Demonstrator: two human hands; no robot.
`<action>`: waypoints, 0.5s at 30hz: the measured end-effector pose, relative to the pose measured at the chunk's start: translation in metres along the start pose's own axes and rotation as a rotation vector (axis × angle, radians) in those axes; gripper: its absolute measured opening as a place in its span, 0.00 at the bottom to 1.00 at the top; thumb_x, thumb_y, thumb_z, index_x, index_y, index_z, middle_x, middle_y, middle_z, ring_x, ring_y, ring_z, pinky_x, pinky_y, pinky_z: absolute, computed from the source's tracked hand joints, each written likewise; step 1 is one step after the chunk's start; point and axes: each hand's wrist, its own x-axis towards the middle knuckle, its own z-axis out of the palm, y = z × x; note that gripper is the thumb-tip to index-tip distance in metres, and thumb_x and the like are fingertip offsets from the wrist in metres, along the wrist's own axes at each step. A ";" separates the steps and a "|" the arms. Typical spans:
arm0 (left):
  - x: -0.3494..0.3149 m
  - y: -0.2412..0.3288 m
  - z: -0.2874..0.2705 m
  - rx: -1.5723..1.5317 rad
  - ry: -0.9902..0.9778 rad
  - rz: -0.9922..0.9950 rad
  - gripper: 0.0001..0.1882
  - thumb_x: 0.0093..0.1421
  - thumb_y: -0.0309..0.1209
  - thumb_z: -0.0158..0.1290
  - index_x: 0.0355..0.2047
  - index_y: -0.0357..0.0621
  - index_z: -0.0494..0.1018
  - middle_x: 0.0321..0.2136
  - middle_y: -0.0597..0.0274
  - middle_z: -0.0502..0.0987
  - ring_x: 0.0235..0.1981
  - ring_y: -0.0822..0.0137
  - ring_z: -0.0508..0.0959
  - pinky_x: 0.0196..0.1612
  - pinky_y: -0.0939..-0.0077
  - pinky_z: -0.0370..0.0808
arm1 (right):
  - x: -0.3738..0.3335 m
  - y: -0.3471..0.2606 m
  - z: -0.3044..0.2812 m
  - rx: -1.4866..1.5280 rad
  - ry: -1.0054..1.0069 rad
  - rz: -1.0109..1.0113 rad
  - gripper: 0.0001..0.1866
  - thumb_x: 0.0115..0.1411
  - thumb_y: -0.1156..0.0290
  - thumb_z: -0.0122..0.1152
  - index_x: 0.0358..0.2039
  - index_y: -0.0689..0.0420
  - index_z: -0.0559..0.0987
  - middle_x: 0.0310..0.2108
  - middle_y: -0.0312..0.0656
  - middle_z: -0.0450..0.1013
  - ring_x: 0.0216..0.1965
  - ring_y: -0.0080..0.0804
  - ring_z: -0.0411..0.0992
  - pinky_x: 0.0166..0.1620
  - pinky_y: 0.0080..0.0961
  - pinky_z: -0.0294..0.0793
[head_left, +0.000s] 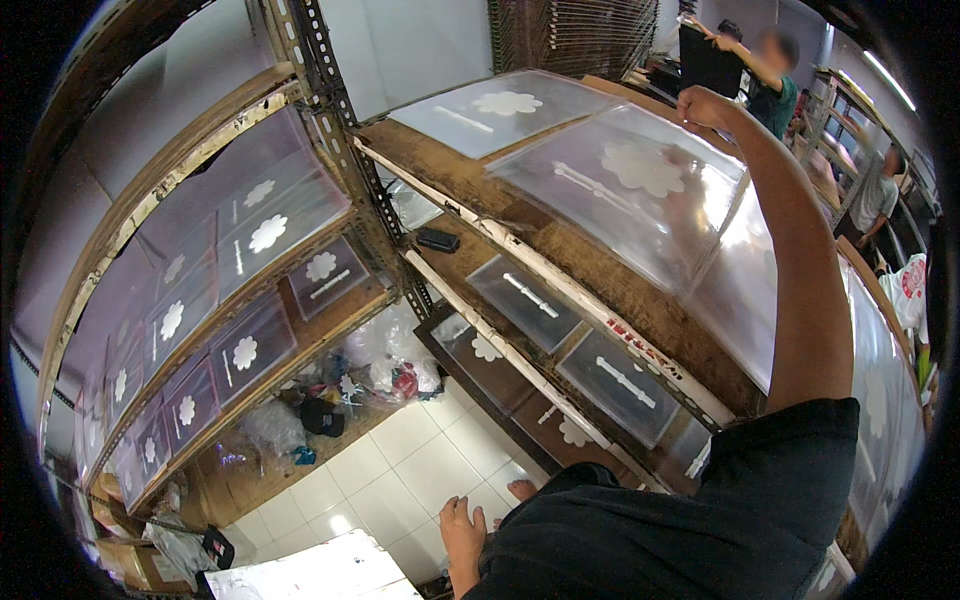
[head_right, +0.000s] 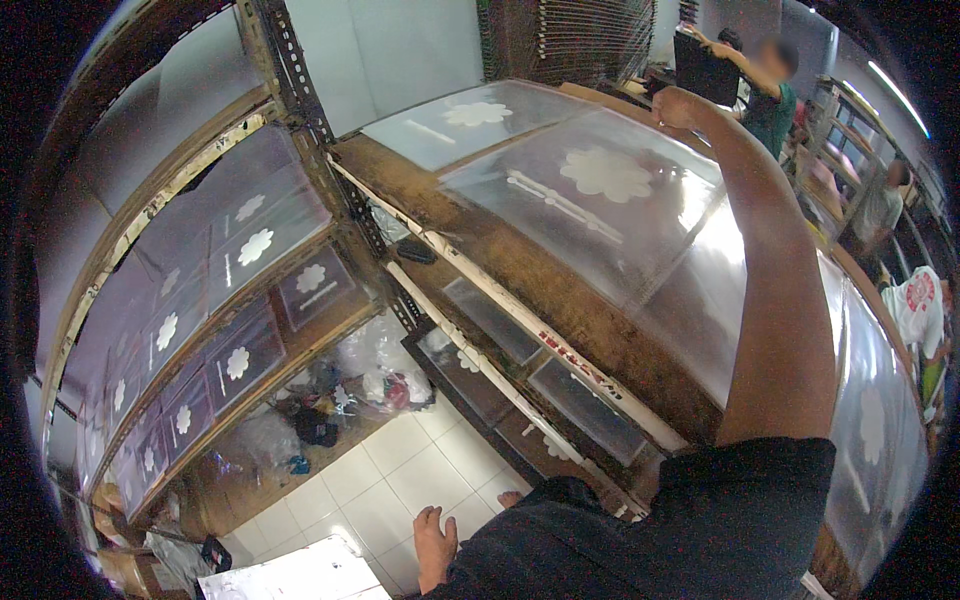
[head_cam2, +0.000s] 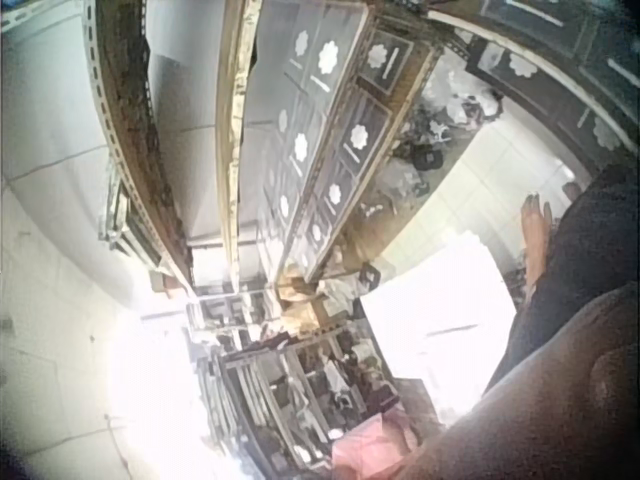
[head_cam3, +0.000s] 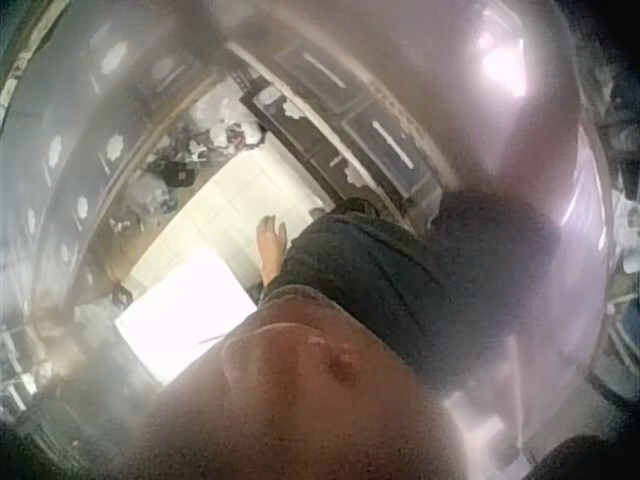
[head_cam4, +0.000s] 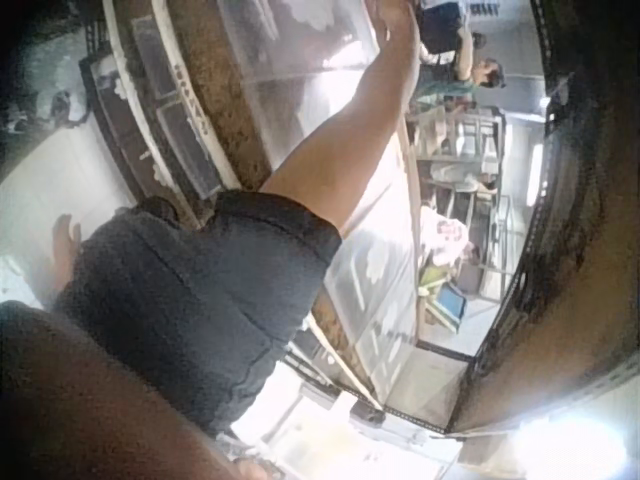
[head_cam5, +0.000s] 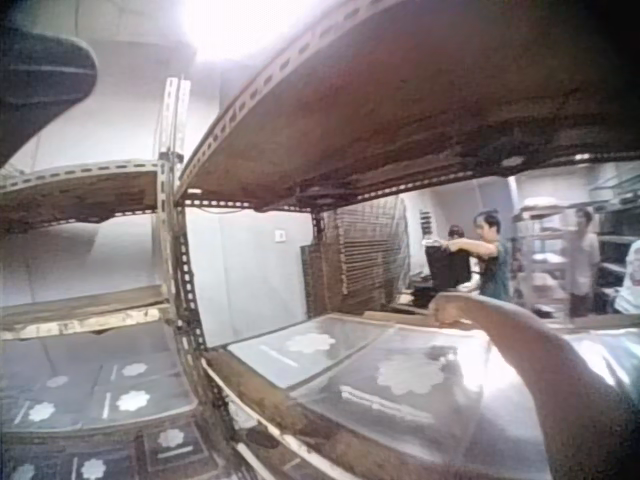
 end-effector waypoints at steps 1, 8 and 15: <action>0.000 -0.002 0.002 0.010 0.001 -0.003 0.20 0.57 0.34 0.59 0.48 0.34 0.77 0.51 0.41 0.74 0.52 0.44 0.73 0.55 0.53 0.71 | 0.006 0.001 0.005 0.044 -0.003 0.041 0.08 0.46 0.82 0.54 0.27 0.58 0.78 0.24 0.39 0.77 0.27 0.28 0.74 0.30 0.30 0.72; 0.003 0.000 0.009 -0.021 -0.011 -0.024 0.20 0.58 0.34 0.59 0.47 0.34 0.77 0.51 0.41 0.74 0.53 0.44 0.72 0.56 0.53 0.70 | 0.020 0.028 0.014 0.055 0.043 -0.094 0.07 0.51 0.77 0.54 0.28 0.58 0.81 0.24 0.41 0.76 0.25 0.30 0.75 0.27 0.32 0.73; 0.004 0.001 0.012 -0.013 -0.001 -0.017 0.20 0.58 0.34 0.58 0.47 0.34 0.77 0.50 0.41 0.74 0.53 0.44 0.72 0.56 0.54 0.70 | 0.028 0.031 0.022 0.175 -0.020 -0.023 0.05 0.48 0.79 0.54 0.24 0.58 0.79 0.19 0.40 0.74 0.21 0.29 0.73 0.25 0.31 0.71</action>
